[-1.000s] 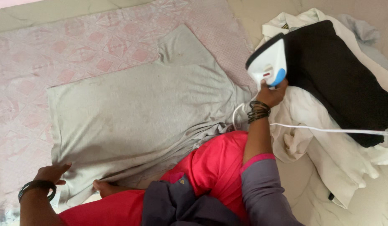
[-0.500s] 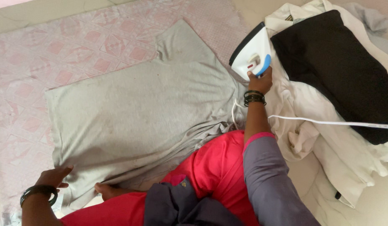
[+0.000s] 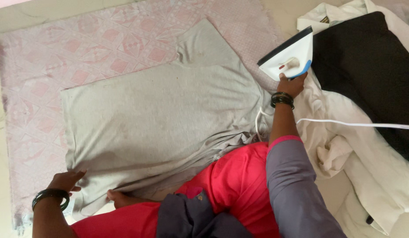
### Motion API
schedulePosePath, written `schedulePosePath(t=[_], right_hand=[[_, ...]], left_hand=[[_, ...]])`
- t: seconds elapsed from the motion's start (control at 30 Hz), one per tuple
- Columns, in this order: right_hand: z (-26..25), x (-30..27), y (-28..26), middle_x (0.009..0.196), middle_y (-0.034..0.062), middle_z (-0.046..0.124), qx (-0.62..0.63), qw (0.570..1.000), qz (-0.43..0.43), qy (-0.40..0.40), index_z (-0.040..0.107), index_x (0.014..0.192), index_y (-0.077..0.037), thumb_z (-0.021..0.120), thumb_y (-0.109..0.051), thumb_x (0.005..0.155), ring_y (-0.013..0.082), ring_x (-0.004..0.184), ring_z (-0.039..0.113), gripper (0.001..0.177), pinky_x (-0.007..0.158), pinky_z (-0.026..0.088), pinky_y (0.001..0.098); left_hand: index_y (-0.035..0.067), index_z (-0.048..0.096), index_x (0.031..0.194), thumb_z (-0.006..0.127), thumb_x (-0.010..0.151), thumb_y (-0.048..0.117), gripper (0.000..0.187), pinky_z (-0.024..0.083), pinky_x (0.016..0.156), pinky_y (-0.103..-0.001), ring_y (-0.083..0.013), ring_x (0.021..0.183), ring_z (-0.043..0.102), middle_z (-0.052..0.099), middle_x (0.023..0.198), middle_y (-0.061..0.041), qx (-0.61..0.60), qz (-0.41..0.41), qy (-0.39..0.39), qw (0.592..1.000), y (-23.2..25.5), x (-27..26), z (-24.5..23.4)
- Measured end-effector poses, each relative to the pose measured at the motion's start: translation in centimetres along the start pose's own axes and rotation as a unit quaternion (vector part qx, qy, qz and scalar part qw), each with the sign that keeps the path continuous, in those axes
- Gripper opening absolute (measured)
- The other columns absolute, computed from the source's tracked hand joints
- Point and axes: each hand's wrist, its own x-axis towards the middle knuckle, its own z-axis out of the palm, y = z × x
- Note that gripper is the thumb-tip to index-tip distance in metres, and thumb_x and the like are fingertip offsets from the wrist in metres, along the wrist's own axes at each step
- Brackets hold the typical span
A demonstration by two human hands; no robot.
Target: The person irons a light-colored shirt laid on a patterned mat on the floor. They use a handheld electric iron to smooth the fabric, repeatedly repositioning and folding the shirt to cover different areas.
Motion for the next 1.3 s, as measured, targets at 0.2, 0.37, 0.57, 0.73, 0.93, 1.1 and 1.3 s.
schedulePosePath(t=[0.2, 0.37, 0.57, 0.73, 0.93, 1.1, 1.3], right_hand=[[-1.2, -0.5, -0.7, 0.123, 0.0158, 0.074, -0.072, 0.99, 0.048, -0.109, 0.053, 0.134, -0.001, 0.089, -0.027, 0.076, 0.0278, 0.112, 0.075, 0.073, 0.101, 0.057, 0.0358], [-3.6, -2.8, -4.7, 0.132, 0.0189, 0.063, -0.201, 0.956, 0.047, -0.207, 0.05, 0.137, -0.002, 0.084, -0.034, 0.073, 0.035, 0.122, 0.062, 0.079, 0.104, 0.047, 0.044], [-5.5, -6.5, -7.0, 0.14, 0.0186, 0.061, -0.295, 0.882, -0.104, -0.352, 0.06, 0.137, -0.007, 0.074, -0.055, 0.085, 0.037, 0.13, 0.058, 0.072, 0.108, 0.045, 0.0457], [-6.9, -12.3, -10.5, 0.141, 0.0045, 0.062, -0.369, 0.755, -0.189, -0.508, 0.067, 0.129, -0.023, 0.069, -0.059, 0.085, 0.0294, 0.135, 0.053, 0.057, 0.116, 0.031, 0.058], [-10.7, -15.7, -14.0, 0.141, 0.0061, 0.066, -0.541, 0.625, -0.21, -0.522, 0.073, 0.127, -0.019, 0.073, -0.054, 0.087, 0.029, 0.139, 0.052, 0.053, 0.118, 0.027, 0.064], [-12.7, -14.5, -12.4, 0.146, 0.0072, 0.062, -0.596, 0.635, -0.135, -0.472, 0.07, 0.131, -0.019, 0.073, -0.039, 0.089, 0.0296, 0.137, 0.057, 0.047, 0.118, 0.029, 0.0601], [-12.6, -11.6, -6.8, 0.146, 0.0078, 0.064, -0.6, 0.697, -0.058, -0.389, 0.073, 0.133, -0.019, 0.057, -0.033, 0.1, 0.0325, 0.137, 0.058, 0.039, 0.115, 0.028, 0.0604]], left_hand=[[0.015, 0.045, 0.156, 0.066, 0.088, 0.057, 0.083, 0.063, 0.083, -0.05, -0.0319, 0.104, 0.077, 0.057, 0.143, -0.022, 0.024, 0.054, 0.03, 0.998, 0.3, -0.1, -0.2], [0.007, 0.043, 0.158, 0.071, 0.085, 0.059, 0.094, 0.06, 0.093, -0.045, -0.0374, 0.1, 0.081, 0.057, 0.142, -0.035, 0.054, 0.123, 0.071, 0.988, 1.6, 0.2, 0.8], [0.009, 0.049, 0.155, 0.071, 0.086, 0.056, 0.086, 0.057, 0.096, -0.048, -0.0301, 0.101, 0.079, 0.065, 0.139, -0.026, 0.052, 0.147, 0.049, 0.986, 1.5, -1.3, 2.3], [0.013, 0.05, 0.155, 0.065, 0.089, 0.059, 0.082, 0.056, 0.098, -0.045, -0.0272, 0.099, 0.081, 0.077, 0.128, -0.023, 0.092, 0.163, 0.039, 0.981, 1.6, -2.5, 3.0], [0.011, 0.046, 0.155, 0.063, 0.091, 0.057, 0.081, 0.054, 0.101, -0.044, -0.0279, 0.105, 0.078, 0.067, 0.137, -0.019, 0.091, 0.207, 0.031, 0.974, 1.4, -3.1, 3.9], [0.012, 0.046, 0.155, 0.062, 0.091, 0.056, 0.079, 0.053, 0.103, -0.044, -0.0278, 0.113, 0.074, 0.068, 0.138, -0.016, 0.102, 0.211, 0.024, 0.972, 0.9, -3.9, 4.7], [0.011, 0.05, 0.151, 0.061, 0.092, 0.06, 0.078, 0.048, 0.11, -0.044, -0.0322, 0.13, 0.061, 0.066, 0.139, -0.017, 0.15, 0.254, 0.064, 0.953, 1.0, -5.0, 5.3]])
